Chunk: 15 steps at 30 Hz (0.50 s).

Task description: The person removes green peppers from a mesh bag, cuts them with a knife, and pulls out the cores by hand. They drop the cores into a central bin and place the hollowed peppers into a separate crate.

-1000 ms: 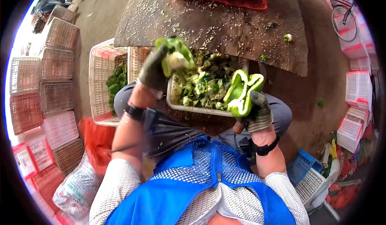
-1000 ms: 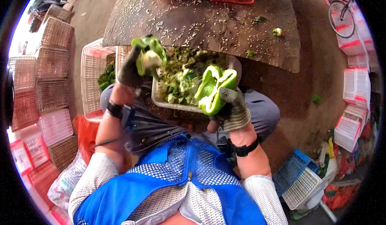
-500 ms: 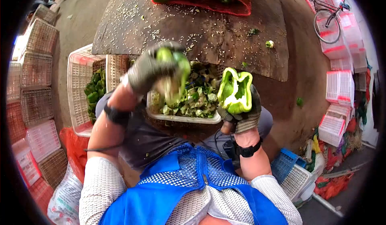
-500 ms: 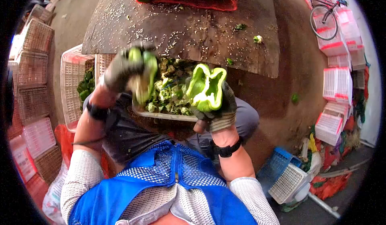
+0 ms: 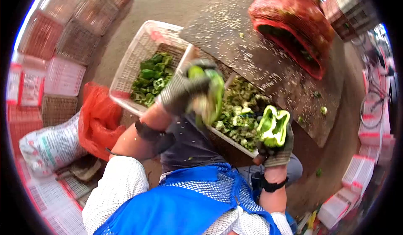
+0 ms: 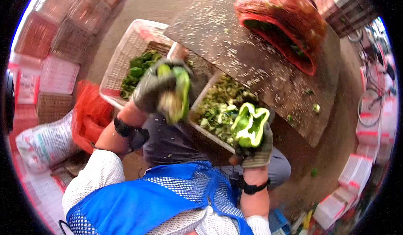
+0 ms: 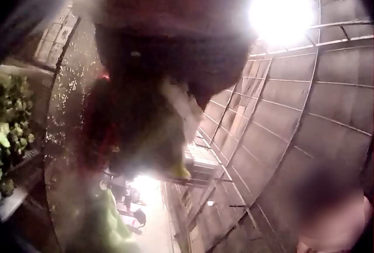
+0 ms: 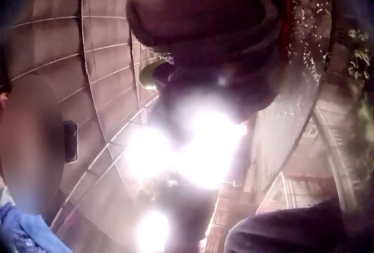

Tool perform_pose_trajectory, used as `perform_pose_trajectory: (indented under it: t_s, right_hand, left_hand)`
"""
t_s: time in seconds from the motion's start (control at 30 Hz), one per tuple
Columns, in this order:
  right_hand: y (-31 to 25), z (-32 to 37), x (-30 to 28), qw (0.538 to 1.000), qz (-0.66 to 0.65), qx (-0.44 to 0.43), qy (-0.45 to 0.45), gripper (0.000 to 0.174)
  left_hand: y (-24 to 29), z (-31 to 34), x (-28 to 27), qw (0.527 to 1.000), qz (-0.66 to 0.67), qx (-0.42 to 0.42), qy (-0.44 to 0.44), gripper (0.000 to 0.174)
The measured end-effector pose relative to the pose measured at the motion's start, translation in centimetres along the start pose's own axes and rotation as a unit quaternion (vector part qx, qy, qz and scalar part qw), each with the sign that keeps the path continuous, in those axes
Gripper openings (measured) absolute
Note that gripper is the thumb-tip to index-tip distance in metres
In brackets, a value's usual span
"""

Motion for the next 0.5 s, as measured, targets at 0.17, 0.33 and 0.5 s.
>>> perform_pose_trajectory:
  t_s: [0.17, 0.33, 0.5]
  right_hand:
    - [3.6, -6.7, 8.1, 0.991, 0.090, 0.034, -0.096, 0.056]
    - [8.7, -13.3, 20.0, 0.945, 0.242, 0.063, -0.211, 0.053]
    - [11.4, -12.2, 20.6, 0.934, 0.242, 0.051, -0.258, 0.072]
  left_hand:
    - [-0.5, 9.8, 3.8, 0.986, 0.015, -0.120, -0.116, 0.042]
    - [0.5, 13.9, 2.0, 0.988, 0.156, -0.023, 0.007, 0.045]
    - [3.3, 13.0, -5.3, 0.954, 0.199, 0.145, 0.173, 0.054]
Point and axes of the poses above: each hand's wrist, its own z-axis away from the middle knuckle, its own x-axis out of the palm, y = z × x, the point moved 6 cm from there along -z, towards the middle knuckle, and after that the axes turned 13 degrees about -y, right-handed, at the moved point
